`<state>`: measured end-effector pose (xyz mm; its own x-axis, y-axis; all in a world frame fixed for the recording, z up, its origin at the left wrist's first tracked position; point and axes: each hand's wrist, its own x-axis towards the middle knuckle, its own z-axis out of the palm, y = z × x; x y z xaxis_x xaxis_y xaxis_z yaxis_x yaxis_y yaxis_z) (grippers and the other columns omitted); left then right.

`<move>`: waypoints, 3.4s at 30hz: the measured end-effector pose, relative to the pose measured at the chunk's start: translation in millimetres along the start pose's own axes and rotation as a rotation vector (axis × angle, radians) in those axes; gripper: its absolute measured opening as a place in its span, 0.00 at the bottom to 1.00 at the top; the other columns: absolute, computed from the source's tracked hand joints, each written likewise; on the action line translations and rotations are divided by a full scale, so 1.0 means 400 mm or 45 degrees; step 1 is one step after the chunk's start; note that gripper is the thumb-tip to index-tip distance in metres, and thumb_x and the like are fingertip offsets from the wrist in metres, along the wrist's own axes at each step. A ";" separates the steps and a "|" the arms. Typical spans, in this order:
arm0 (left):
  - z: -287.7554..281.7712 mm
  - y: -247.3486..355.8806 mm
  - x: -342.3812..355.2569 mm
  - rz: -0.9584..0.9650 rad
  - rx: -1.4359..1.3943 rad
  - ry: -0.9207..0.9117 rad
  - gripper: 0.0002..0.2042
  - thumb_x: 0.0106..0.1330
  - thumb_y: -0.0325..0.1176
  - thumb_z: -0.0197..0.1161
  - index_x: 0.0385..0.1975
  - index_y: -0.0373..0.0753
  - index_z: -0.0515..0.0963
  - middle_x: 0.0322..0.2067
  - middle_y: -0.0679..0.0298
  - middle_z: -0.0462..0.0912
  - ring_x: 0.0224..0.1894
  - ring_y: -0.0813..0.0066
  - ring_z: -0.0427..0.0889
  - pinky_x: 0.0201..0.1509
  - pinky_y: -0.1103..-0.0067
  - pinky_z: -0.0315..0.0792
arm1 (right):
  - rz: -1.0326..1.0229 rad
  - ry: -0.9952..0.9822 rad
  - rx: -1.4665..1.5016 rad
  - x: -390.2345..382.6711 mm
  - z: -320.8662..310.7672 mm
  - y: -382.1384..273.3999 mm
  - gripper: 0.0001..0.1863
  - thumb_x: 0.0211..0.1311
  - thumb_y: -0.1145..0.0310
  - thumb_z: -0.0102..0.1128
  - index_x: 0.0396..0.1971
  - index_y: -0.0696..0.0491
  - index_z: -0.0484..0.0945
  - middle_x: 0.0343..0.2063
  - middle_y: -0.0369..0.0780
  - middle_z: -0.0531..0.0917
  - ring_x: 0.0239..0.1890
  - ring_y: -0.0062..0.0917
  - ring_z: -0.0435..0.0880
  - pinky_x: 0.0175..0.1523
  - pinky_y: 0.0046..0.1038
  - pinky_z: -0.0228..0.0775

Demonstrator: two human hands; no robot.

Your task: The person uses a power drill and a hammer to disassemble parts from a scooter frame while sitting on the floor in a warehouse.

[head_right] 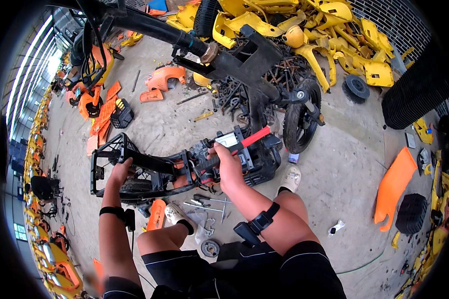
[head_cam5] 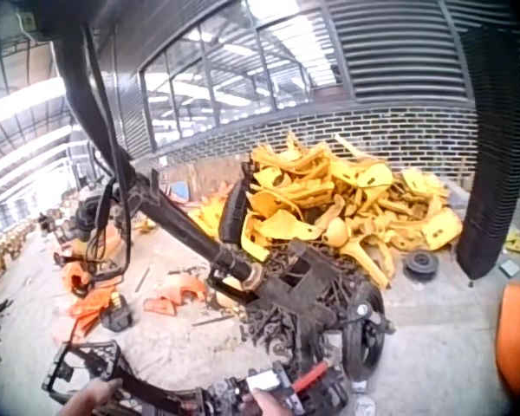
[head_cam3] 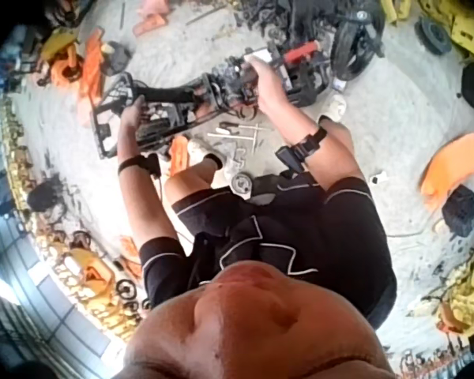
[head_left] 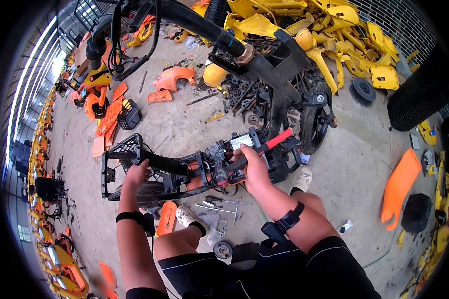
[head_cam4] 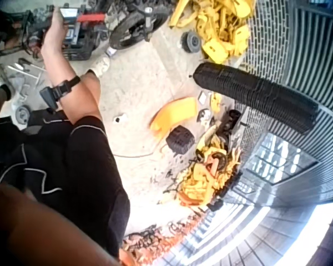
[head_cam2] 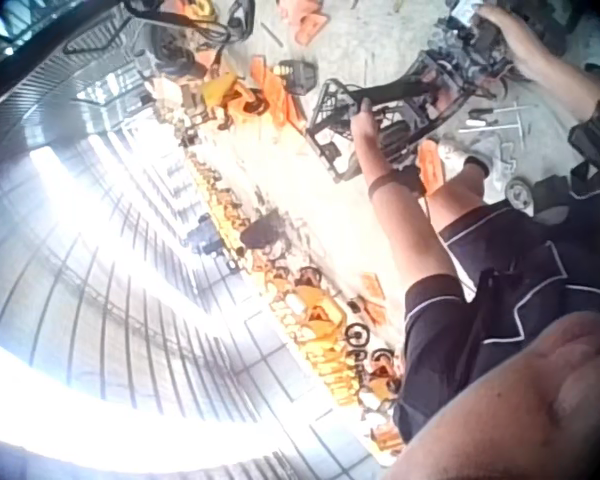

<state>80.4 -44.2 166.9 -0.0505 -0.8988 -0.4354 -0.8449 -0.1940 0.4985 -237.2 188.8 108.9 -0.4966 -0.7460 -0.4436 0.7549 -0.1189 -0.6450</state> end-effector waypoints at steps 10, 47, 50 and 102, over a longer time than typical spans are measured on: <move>0.020 -0.048 0.028 0.044 -0.087 0.010 0.32 0.66 0.57 0.55 0.44 0.26 0.80 0.35 0.51 0.87 0.31 0.63 0.84 0.32 0.72 0.70 | -0.091 -0.081 -0.033 0.011 -0.010 -0.002 0.13 0.64 0.64 0.52 0.32 0.57 0.81 0.29 0.37 0.83 0.35 0.22 0.82 0.41 0.25 0.73; -0.023 -0.113 0.089 0.010 0.111 0.087 0.22 0.64 0.52 0.62 0.28 0.34 0.81 0.24 0.60 0.82 0.25 0.68 0.81 0.32 0.72 0.75 | -0.053 0.050 -0.285 0.035 -0.005 0.083 0.15 0.67 0.56 0.65 0.36 0.53 0.82 0.31 0.33 0.85 0.34 0.19 0.82 0.43 0.26 0.72; 0.070 -0.011 0.023 0.074 -0.292 0.042 0.18 0.64 0.48 0.63 0.29 0.35 0.79 0.20 0.63 0.78 0.21 0.73 0.77 0.26 0.76 0.71 | -0.190 0.053 -0.308 0.093 -0.061 0.097 0.16 0.66 0.56 0.66 0.29 0.55 0.80 0.26 0.33 0.82 0.29 0.16 0.77 0.35 0.24 0.69; 0.006 -0.044 0.031 0.172 0.129 0.060 0.26 0.62 0.52 0.52 0.25 0.29 0.82 0.25 0.52 0.84 0.29 0.59 0.85 0.39 0.68 0.76 | -0.669 0.355 -0.815 -0.129 -0.209 -0.295 0.10 0.66 0.66 0.61 0.39 0.53 0.71 0.18 0.33 0.72 0.12 0.18 0.69 0.16 0.25 0.62</move>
<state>93.2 -51.2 150.9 -0.1443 -0.9320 -0.3326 -0.8815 -0.0317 0.4711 -336.2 296.1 155.9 -0.8626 -0.5007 -0.0729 0.0546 0.0512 -0.9972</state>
